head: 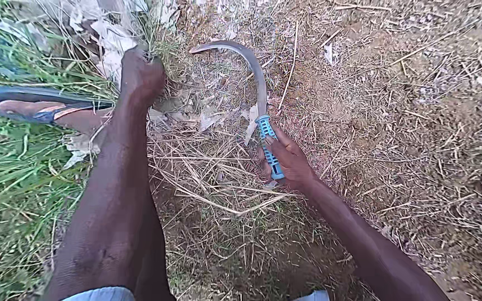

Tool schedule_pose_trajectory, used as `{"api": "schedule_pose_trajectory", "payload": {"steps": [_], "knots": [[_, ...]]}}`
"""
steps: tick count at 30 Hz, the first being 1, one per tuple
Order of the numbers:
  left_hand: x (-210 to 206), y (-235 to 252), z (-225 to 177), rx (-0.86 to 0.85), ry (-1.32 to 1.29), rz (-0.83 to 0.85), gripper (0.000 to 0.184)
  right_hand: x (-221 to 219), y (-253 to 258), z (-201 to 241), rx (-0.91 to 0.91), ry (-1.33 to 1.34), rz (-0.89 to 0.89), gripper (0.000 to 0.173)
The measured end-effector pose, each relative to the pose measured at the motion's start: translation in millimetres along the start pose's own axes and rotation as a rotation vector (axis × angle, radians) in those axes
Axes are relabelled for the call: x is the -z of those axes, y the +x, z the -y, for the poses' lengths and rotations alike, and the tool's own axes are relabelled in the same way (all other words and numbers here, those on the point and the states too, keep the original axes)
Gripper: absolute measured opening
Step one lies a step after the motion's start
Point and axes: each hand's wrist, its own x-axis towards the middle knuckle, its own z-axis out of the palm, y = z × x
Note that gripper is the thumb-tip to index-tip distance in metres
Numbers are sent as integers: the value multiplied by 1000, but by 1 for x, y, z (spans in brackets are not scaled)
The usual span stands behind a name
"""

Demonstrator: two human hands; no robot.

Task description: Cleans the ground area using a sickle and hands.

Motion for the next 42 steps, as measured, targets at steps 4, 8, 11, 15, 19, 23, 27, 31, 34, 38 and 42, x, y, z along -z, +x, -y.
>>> {"api": "schedule_pose_trajectory", "payload": {"steps": [4, 8, 11, 15, 19, 23, 27, 31, 34, 38, 42], "knots": [[-13, -15, -10, -31, 257, 51, 41, 16, -2, 28, 58, 7, -98, 50], [-32, -19, -29, -233, 434, 55, 32, 23, 0, 32, 7, 22, -124, 50], [-44, -32, -28, -279, 550, 121, 31, 27, -12, 19, -63, -33, -95, 49], [-49, -64, 4, -421, 561, 102, 27, 27, -50, 6, -184, -82, -86, 50], [-47, -105, 14, -353, 540, 154, 29, 34, -98, 1, -222, -169, -60, 52], [-46, -148, 26, -299, 510, 203, 28, 43, -148, 6, -297, -301, -18, 55], [-43, -194, 38, -219, 504, 289, 36, 48, -188, 9, -337, -363, 17, 54], [-37, -226, 25, -106, 637, 456, 42, 51, -211, 16, -399, -440, 66, 55], [-36, -245, 18, -106, 666, 500, 41, 57, -214, 29, -358, -488, 65, 54], [-39, -254, 17, -34, 605, 539, 43, 65, -215, 54, -209, -479, -33, 53], [-30, -253, 19, -89, 469, 545, 49, 72, -215, 64, -33, -348, -187, 52]]}}
